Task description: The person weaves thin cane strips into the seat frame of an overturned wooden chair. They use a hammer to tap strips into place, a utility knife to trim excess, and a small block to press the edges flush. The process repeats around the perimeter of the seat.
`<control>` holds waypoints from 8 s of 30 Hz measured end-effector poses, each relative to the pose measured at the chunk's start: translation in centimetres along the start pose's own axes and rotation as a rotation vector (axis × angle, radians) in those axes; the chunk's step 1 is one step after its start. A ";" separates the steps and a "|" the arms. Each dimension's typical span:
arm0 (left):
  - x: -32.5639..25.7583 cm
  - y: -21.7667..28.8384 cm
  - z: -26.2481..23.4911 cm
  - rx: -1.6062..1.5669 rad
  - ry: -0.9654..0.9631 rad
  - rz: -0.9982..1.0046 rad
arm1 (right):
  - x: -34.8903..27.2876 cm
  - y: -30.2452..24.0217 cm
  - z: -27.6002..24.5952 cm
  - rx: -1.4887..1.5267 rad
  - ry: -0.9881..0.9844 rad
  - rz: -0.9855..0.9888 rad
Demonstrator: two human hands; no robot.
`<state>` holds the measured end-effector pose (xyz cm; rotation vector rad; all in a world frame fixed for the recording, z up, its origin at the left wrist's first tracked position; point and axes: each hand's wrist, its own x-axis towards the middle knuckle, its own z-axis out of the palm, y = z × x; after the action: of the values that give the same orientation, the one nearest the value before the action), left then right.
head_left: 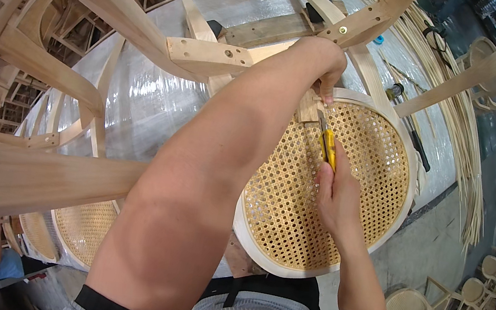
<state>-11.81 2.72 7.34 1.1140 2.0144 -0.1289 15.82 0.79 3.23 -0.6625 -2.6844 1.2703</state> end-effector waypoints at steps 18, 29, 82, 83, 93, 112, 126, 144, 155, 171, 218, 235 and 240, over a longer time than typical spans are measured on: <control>-0.8 0.3 -0.4 0.093 -0.027 -0.048 | 2.6 -1.9 2.2 -0.209 0.090 -0.051; -1.2 0.3 -0.2 0.125 0.022 -0.038 | 2.5 -2.5 2.3 -0.267 0.072 -0.013; -1.3 0.4 -0.2 0.064 0.026 -0.069 | 3.4 0.7 1.1 -0.377 0.031 -0.177; -1.3 0.5 -0.2 0.071 0.037 -0.057 | 3.4 0.9 1.1 -0.382 0.035 -0.181; -1.5 0.6 -0.2 0.144 0.039 -0.033 | 3.2 0.6 1.4 -0.389 0.068 -0.176; 0.1 0.5 0.3 0.018 -0.036 -0.086 | -5.9 1.1 -4.9 -0.224 0.068 -0.055; -0.4 0.3 2.0 -0.047 0.136 0.057 | 2.4 21.5 -20.5 -0.386 0.510 0.124; -5.1 2.0 5.2 -0.215 0.602 -0.152 | 16.3 4.7 -11.3 0.083 0.058 -0.864; -5.6 6.3 12.5 -0.561 1.074 -0.759 | 19.2 6.4 -6.3 0.119 -0.151 -0.866; 4.8 33.3 16.2 -0.918 0.512 0.202 | 23.9 6.1 -5.4 -0.148 -0.532 -0.688; -1.0 14.0 14.8 -0.806 1.026 -0.542 | 22.4 5.4 -7.8 -0.349 -0.521 -1.196; -1.5 13.4 15.2 -0.855 0.943 -0.508 | 22.2 5.0 -7.3 -0.237 -0.569 -1.120; -1.5 13.5 15.1 -0.782 0.860 -0.574 | 21.6 5.1 -7.7 -0.264 -0.465 -1.107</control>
<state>7.81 3.26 2.11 0.0322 2.6862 0.9145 0.17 18.29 2.33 1.1189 -2.7467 0.7773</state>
